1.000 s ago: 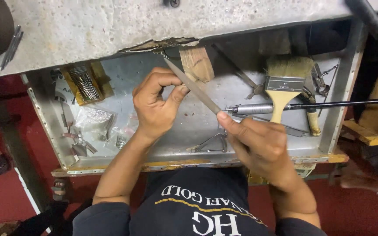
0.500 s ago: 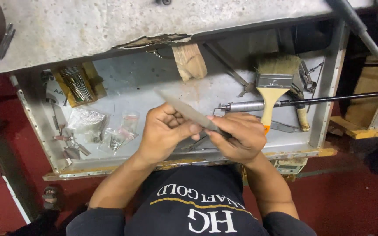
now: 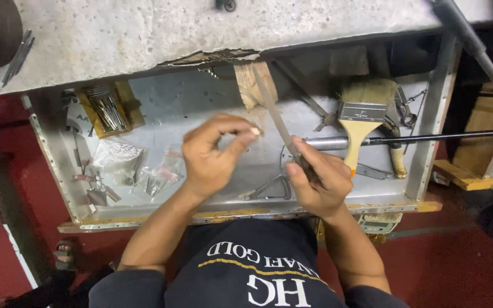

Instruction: The person files a small metal object using a metal file held in the right hand while supporting the object with the left hand. After filing, the person uses a brush to sweep away debris from the work surface and then inspects the object.

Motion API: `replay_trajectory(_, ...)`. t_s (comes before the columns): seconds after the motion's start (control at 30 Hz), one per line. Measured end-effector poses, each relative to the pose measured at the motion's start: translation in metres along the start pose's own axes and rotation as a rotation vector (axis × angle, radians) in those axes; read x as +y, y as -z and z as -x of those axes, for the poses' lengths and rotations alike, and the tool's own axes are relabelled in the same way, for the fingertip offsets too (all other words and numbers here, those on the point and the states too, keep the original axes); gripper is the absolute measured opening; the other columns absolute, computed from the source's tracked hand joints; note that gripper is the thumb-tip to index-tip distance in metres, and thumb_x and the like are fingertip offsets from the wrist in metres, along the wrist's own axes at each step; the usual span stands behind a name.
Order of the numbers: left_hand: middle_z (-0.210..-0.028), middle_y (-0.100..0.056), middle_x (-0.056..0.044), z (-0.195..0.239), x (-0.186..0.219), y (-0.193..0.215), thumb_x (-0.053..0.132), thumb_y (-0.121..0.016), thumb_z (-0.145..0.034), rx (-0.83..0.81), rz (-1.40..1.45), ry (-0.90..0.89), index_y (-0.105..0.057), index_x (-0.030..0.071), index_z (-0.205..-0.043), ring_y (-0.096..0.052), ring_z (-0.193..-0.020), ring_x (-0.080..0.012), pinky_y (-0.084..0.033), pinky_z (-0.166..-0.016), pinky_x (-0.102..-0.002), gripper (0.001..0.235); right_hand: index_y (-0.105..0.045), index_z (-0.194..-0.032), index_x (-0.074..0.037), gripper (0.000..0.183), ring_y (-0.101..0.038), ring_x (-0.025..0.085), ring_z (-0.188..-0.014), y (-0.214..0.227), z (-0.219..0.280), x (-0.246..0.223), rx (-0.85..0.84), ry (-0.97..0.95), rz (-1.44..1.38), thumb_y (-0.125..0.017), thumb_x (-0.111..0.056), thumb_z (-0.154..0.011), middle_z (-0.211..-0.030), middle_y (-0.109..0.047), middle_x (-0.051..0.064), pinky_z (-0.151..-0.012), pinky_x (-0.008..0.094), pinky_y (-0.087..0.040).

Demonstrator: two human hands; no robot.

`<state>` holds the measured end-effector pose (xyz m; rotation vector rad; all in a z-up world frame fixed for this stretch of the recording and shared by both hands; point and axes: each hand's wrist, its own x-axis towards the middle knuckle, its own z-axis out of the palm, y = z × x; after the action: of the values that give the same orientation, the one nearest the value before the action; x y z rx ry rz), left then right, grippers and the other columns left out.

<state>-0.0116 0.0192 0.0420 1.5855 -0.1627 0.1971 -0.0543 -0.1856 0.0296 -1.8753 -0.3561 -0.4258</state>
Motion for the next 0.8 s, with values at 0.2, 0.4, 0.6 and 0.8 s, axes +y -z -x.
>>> replay_trajectory(0.2,-0.088,-0.076,-0.013,-0.022,-0.003,0.009,-0.002,-0.081,-0.091,0.069,-0.114,-0.146,-0.075,-0.003,-0.100,-0.074,-0.079,-0.0231,-0.061,-0.073,-0.035,0.010,-0.079,-0.109,0.013,0.024,-0.049,0.026,-0.034,0.010,0.036,0.011,-0.083,0.012,-0.076,-0.073,0.009,-0.085,-0.053,-0.057,0.012,-0.039,0.034,-0.043)
replay_trajectory(0.4,-0.087,-0.075,-0.013,-0.031,0.004,0.012,-0.001,-0.080,-0.092,0.021,-0.164,-0.215,-0.076,-0.002,-0.097,-0.075,-0.077,-0.0269,-0.062,-0.073,-0.037,0.007,-0.080,-0.106,0.013,0.023,-0.043,0.022,-0.034,0.010,0.050,0.013,-0.076,-0.077,-0.135,-0.074,0.010,-0.084,-0.051,-0.053,0.010,-0.036,0.035,-0.037)
replay_trajectory(0.6,-0.083,-0.073,-0.014,-0.034,0.006,0.014,-0.001,-0.076,-0.095,-0.003,-0.200,-0.262,-0.074,-0.003,-0.096,-0.073,-0.073,-0.0294,-0.061,-0.068,-0.038,0.003,-0.081,-0.105,0.009,0.022,-0.047,0.026,-0.034,0.003,-0.002,-0.006,-0.089,0.038,-0.042,-0.076,0.013,-0.084,-0.052,-0.053,0.012,-0.038,0.034,-0.040)
replay_trajectory(0.8,-0.083,-0.074,-0.013,-0.035,0.004,0.010,0.001,-0.077,-0.094,0.014,-0.207,-0.282,-0.075,-0.003,-0.095,-0.073,-0.072,-0.0295,-0.061,-0.067,-0.038,0.005,-0.078,-0.110,0.010,0.023,-0.046,0.020,-0.033,-0.003,0.033,0.005,-0.052,-0.024,-0.083,-0.072,0.009,-0.088,-0.051,-0.058,0.010,-0.036,0.033,-0.039)
